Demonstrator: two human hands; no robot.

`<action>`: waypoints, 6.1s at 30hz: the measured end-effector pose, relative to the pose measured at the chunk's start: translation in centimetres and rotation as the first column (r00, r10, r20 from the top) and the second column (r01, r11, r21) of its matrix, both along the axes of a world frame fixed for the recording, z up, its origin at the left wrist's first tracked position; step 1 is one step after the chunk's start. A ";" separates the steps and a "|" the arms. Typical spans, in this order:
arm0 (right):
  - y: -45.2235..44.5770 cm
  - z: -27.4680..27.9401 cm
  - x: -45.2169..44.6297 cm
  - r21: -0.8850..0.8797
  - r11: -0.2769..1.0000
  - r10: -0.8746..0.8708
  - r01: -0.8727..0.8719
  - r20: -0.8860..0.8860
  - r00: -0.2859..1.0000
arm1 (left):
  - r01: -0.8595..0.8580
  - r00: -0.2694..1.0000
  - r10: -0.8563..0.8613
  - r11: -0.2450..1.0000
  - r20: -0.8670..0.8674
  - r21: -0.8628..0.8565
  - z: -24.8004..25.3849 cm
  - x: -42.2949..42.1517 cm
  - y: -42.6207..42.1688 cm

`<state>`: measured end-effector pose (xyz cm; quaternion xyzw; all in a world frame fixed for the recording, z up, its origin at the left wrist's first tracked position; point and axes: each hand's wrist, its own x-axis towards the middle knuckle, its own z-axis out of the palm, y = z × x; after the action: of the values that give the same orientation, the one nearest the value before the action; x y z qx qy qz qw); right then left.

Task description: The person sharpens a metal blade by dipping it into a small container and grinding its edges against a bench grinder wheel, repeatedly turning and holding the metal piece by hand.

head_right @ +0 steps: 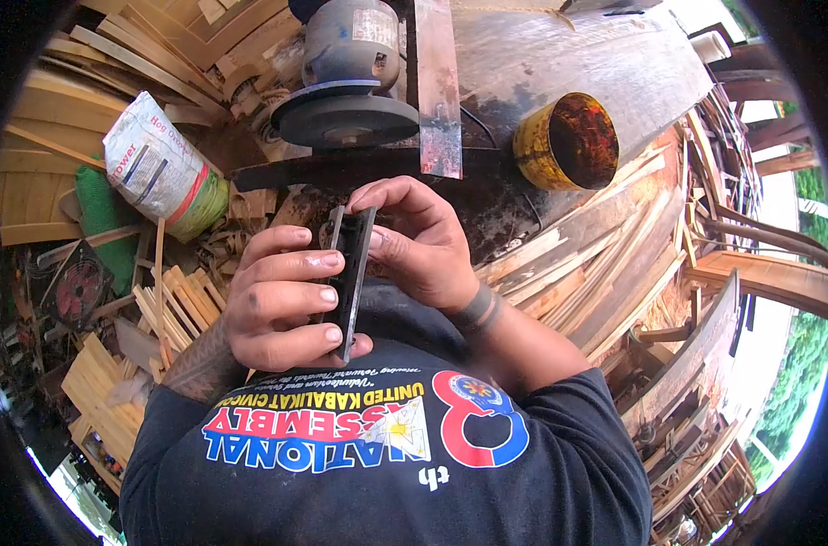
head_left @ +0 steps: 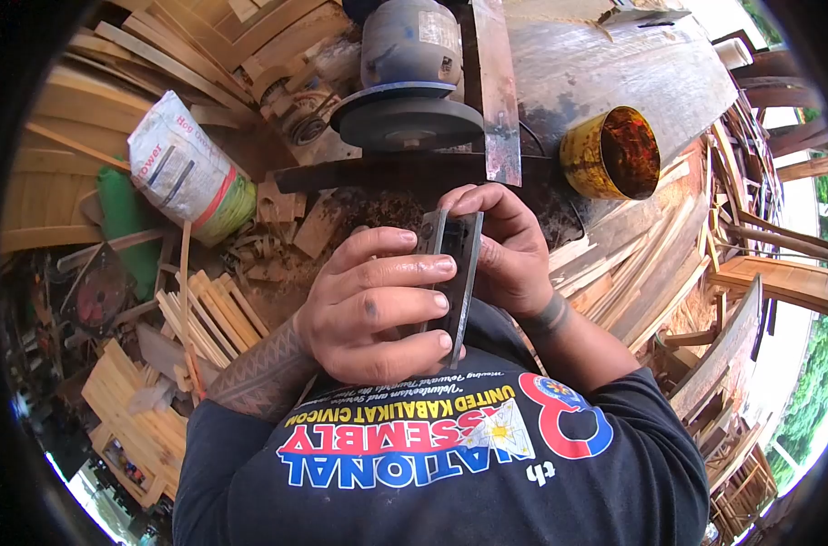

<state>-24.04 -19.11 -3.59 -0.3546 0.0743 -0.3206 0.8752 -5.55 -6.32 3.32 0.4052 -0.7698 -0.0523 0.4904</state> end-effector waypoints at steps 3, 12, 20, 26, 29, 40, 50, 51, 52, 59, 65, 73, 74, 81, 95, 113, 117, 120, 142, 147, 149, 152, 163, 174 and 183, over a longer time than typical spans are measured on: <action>-0.2 0.0 0.0 -0.012 1.000 0.012 -0.012 0.004 1.000 | 0.012 0.999 -0.012 1.000 -0.042 -0.013 -0.1 0.0 -0.3; -0.5 0.3 -0.3 0.023 0.998 0.059 -0.058 -0.064 0.996 | 0.112 0.994 -0.112 0.992 -0.005 0.051 0.2 0.3 -1.4; -0.1 0.4 -0.1 -0.010 0.996 0.086 -0.086 -0.031 0.996 | 0.158 0.986 -0.161 0.985 0.045 0.070 0.5 0.2 -1.5; 0.4 0.0 0.0 0.051 0.994 0.093 -0.093 -0.003 0.996 | 0.101 0.993 -0.103 0.994 0.059 0.044 0.4 0.2 -1.2; 0.4 0.1 -0.4 0.104 0.992 0.074 -0.077 0.031 0.997 | 0.030 0.998 -0.030 0.999 0.054 0.012 0.3 0.1 -1.2; -13.4 5.4 -11.0 -0.779 0.536 -0.788 0.325 -0.324 0.523 | -0.051 0.998 0.048 0.992 0.027 0.118 -0.9 1.8 -0.3; -28.4 -6.0 -13.9 -0.543 0.408 -0.871 -0.733 -0.472 -0.135 | -0.123 0.990 0.095 0.939 0.102 0.321 -3.2 3.0 0.9; -29.4 -8.4 -14.3 -0.484 0.384 -0.869 -0.786 -0.476 -0.132 | -0.116 0.992 0.089 0.933 0.095 0.342 -3.4 3.1 1.0; -30.4 -10.6 -15.0 -0.462 0.361 -0.871 -0.810 -0.478 -0.115 | -0.109 0.993 0.083 0.927 0.088 0.359 -3.5 3.2 1.3; -33.6 -14.7 -14.9 -0.148 0.161 -0.874 -0.976 -0.481 -0.071 | -0.088 0.990 0.135 0.766 -0.027 0.637 -5.7 4.4 3.5; -24.5 -2.2 -12.1 -0.658 0.413 -0.909 -0.629 -0.335 -0.246 | 0.062 0.981 0.101 0.640 -0.164 0.766 -7.6 6.6 4.3; -13.4 4.4 -9.3 -0.963 0.113 -0.977 -0.247 -0.063 -0.202 | 0.425 0.741 0.330 0.443 -0.585 0.789 -11.1 7.5 3.1; -11.3 4.9 -7.9 -0.980 0.118 -0.982 -0.161 -0.091 -0.167 | 0.497 0.666 0.384 0.411 -0.640 0.764 -11.1 7.1 2.8; 0.1 -0.5 2.4 -0.721 0.574 -0.819 0.389 -0.488 0.303 | 0.426 0.375 0.456 0.689 -0.807 0.587 -13.6 4.2 1.0; 3.2 -4.4 8.3 -0.395 0.715 -0.698 0.577 -0.355 0.622 | 0.010 0.430 0.578 0.765 -0.694 0.644 -13.5 7.0 -1.3; -2.6 -2.7 5.3 -0.826 0.556 -0.808 0.095 -0.509 0.298 | -0.452 0.600 0.683 0.719 -0.416 0.528 -13.8 5.8 -5.6; -2.8 -2.7 5.8 -0.862 0.500 -0.846 0.082 -0.466 0.260 | -0.508 0.595 0.707 0.699 -0.383 0.502 -14.0 5.7 -6.2; -2.9 -2.9 6.1 -0.872 0.483 -0.855 0.078 -0.451 0.255 | -0.468 0.601 0.702 0.697 -0.383 0.543 -13.8 5.9 -6.1; -4.9 -4.3 4.1 -0.848 0.494 -0.858 0.193 -0.439 0.267 | -0.461 0.631 0.655 0.748 -0.416 0.478 -13.2 3.7 -8.6; -4.9 -4.6 4.0 -0.850 0.492 -0.860 0.191 -0.439 0.260 | -0.439 0.633 0.627 0.773 -0.453 0.457 -13.9 3.9 -8.6; -4.9 -4.8 4.3 -0.871 0.453 -0.875 0.192 -0.393 0.282 | -0.457 0.643 0.636 0.766 -0.428 0.452 -13.7 4.2 -8.4; -4.5 -4.2 4.8 -0.846 0.504 -0.850 0.174 -0.449 0.275 | -0.454 0.650 0.648 0.750 -0.396 0.482 -13.2 4.6 -7.8; -3.6 -4.4 6.4 -0.849 0.504 -0.850 0.158 -0.455 0.266 | -0.468 0.654 0.666 0.729 -0.359 0.500 -12.9 6.2 -6.5; -2.7 -3.9 8.1 -0.874 0.474 -0.860 0.104 -0.435 0.265 | -0.496 0.601 0.686 0.722 -0.410 0.481 -14.2 7.6 -5.8; -2.2 -3.5 8.8 -0.878 0.473 -0.854 0.071 -0.438 0.281 | -0.441 0.604 0.681 0.719 -0.415 0.537 -13.5 8.2 -5.0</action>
<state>-15.23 -21.36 -7.05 -0.7259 0.4812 -0.3658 0.3282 2.63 -11.30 -10.19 0.6802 -0.3815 -0.1627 0.6044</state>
